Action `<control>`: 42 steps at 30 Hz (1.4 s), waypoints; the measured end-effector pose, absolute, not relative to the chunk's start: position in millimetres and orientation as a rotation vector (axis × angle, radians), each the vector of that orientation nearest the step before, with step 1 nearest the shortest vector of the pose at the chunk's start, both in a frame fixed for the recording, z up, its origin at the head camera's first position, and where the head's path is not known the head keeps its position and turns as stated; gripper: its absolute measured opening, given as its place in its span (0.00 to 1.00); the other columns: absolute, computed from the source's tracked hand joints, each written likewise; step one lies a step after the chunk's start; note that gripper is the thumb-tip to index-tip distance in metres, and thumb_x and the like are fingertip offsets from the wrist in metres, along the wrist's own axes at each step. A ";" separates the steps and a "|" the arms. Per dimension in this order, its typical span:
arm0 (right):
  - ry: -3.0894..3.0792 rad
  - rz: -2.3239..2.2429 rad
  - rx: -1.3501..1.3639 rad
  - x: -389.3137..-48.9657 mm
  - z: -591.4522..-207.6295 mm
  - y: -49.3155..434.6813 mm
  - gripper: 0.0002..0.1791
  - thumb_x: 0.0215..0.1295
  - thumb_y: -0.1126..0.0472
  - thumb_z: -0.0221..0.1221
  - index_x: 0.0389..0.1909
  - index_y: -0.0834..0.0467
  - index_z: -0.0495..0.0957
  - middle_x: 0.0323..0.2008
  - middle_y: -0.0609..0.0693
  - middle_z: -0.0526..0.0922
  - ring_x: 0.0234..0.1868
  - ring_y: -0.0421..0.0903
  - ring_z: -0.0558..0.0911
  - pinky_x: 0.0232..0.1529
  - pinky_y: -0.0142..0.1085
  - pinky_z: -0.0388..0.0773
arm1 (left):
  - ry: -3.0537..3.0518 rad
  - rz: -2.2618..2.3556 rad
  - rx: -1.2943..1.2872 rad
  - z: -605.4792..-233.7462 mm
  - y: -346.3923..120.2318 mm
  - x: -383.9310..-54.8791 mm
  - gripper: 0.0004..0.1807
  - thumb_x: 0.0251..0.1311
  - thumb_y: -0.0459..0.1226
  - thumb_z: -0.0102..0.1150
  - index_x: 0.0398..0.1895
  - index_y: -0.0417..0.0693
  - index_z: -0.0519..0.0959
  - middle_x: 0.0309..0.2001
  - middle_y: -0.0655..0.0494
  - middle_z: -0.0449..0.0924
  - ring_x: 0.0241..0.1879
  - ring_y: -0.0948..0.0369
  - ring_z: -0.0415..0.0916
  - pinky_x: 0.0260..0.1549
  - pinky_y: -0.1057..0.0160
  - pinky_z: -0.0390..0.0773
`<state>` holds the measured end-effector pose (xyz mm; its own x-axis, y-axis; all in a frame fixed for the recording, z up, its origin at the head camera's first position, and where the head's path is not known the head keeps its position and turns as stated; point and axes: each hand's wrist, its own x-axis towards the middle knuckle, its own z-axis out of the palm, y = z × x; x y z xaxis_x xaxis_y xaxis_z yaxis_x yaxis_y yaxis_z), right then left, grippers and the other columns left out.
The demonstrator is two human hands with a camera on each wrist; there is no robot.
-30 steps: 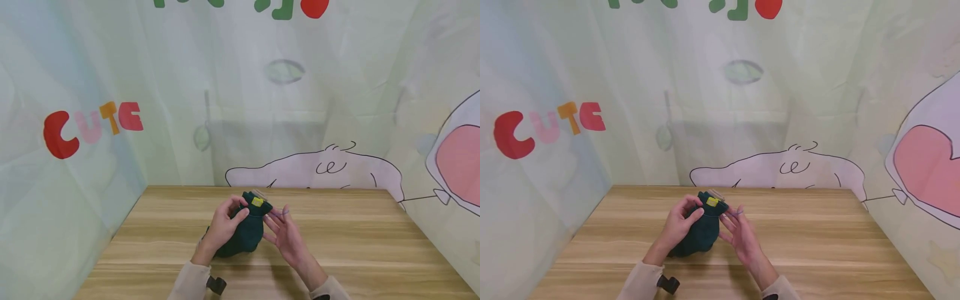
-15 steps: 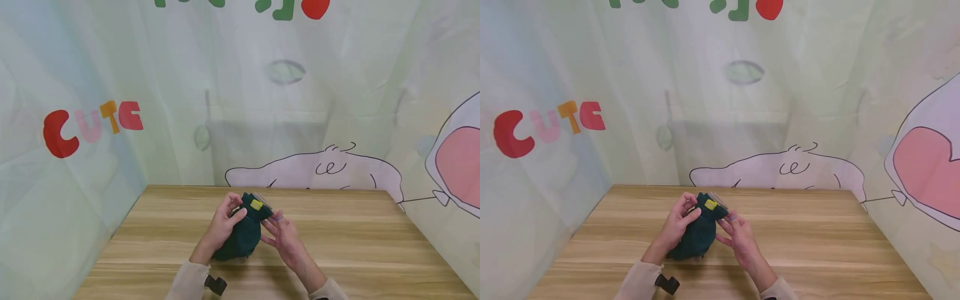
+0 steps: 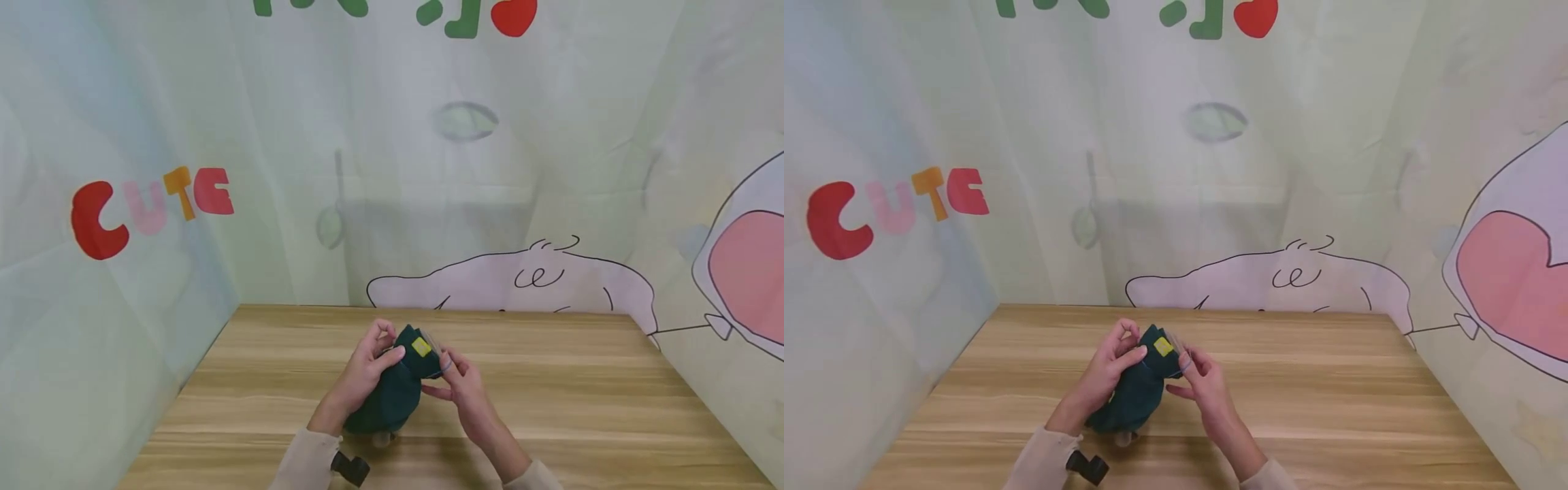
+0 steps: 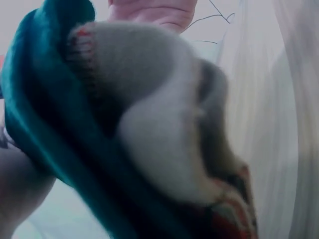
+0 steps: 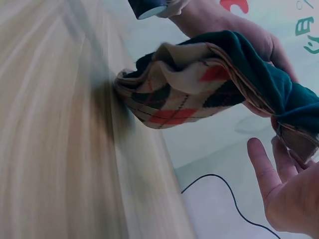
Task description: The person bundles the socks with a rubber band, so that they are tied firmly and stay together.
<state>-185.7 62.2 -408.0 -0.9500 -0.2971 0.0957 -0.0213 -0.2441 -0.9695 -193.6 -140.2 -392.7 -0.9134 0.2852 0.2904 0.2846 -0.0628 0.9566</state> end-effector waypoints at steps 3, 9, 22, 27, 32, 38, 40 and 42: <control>1.836 -2.273 -0.436 -185.4 -406.0 63.6 0.33 0.78 0.47 0.49 0.67 0.72 0.66 0.56 0.62 0.78 0.52 0.48 0.82 0.49 0.52 0.80 | 2.133 2.153 0.702 -392.9 -142.1 -192.7 0.17 0.72 0.33 0.54 0.51 0.34 0.58 0.50 0.38 0.77 0.50 0.53 0.78 0.49 0.58 0.77; 1.938 -2.140 -0.518 -184.0 -403.7 66.1 0.29 0.78 0.52 0.50 0.67 0.72 0.66 0.51 0.58 0.80 0.48 0.45 0.80 0.50 0.42 0.80 | 2.148 2.033 0.807 -393.6 -143.0 -190.7 0.14 0.71 0.33 0.56 0.48 0.37 0.61 0.48 0.41 0.77 0.47 0.54 0.79 0.44 0.59 0.80; 2.153 -1.999 -0.604 -185.9 -404.7 65.3 0.24 0.76 0.53 0.54 0.65 0.63 0.72 0.61 0.59 0.77 0.61 0.54 0.74 0.62 0.47 0.70 | 2.242 1.820 0.951 -391.5 -140.3 -186.6 0.06 0.70 0.36 0.58 0.43 0.42 0.74 0.49 0.51 0.77 0.56 0.50 0.75 0.59 0.40 0.66; 2.229 -1.944 -0.639 -185.3 -406.3 66.0 0.22 0.73 0.55 0.58 0.62 0.61 0.74 0.59 0.56 0.78 0.59 0.53 0.75 0.59 0.47 0.72 | 2.284 1.728 0.899 -390.8 -137.8 -186.0 0.07 0.71 0.39 0.59 0.44 0.45 0.76 0.54 0.52 0.78 0.60 0.51 0.74 0.62 0.38 0.65; 2.328 -1.834 -0.728 -184.7 -408.8 67.5 0.21 0.70 0.56 0.62 0.59 0.61 0.76 0.52 0.58 0.81 0.46 0.50 0.79 0.45 0.37 0.79 | 2.236 1.756 0.896 -388.8 -133.5 -185.1 0.19 0.68 0.39 0.63 0.50 0.42 0.64 0.49 0.46 0.82 0.49 0.57 0.82 0.51 0.54 0.79; 2.389 -1.827 -0.806 -183.7 -409.1 70.4 0.19 0.68 0.58 0.64 0.57 0.60 0.78 0.51 0.56 0.82 0.46 0.49 0.80 0.46 0.36 0.79 | 2.212 1.779 0.889 -387.0 -129.5 -183.7 0.26 0.64 0.41 0.66 0.49 0.44 0.58 0.50 0.41 0.83 0.48 0.59 0.84 0.45 0.60 0.81; 2.432 -1.820 -0.828 -182.9 -409.2 70.5 0.18 0.67 0.56 0.65 0.55 0.58 0.79 0.50 0.53 0.83 0.46 0.48 0.80 0.48 0.36 0.79 | 2.227 1.765 0.893 -387.3 -129.0 -184.2 0.26 0.63 0.42 0.67 0.48 0.45 0.59 0.53 0.41 0.81 0.50 0.57 0.83 0.46 0.58 0.81; 2.476 -1.809 -0.843 -182.5 -409.4 69.9 0.17 0.65 0.55 0.67 0.53 0.55 0.80 0.48 0.51 0.83 0.45 0.47 0.81 0.47 0.36 0.79 | 2.255 1.747 0.890 -387.1 -128.4 -184.4 0.26 0.62 0.42 0.68 0.47 0.45 0.59 0.55 0.40 0.78 0.52 0.56 0.82 0.48 0.56 0.80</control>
<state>-182.5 69.9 -409.4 -0.8587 -0.3910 0.3314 -0.4346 0.2127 -0.8751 -184.4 -128.4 -387.1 -0.8119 0.5363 0.2306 0.3572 0.1439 0.9229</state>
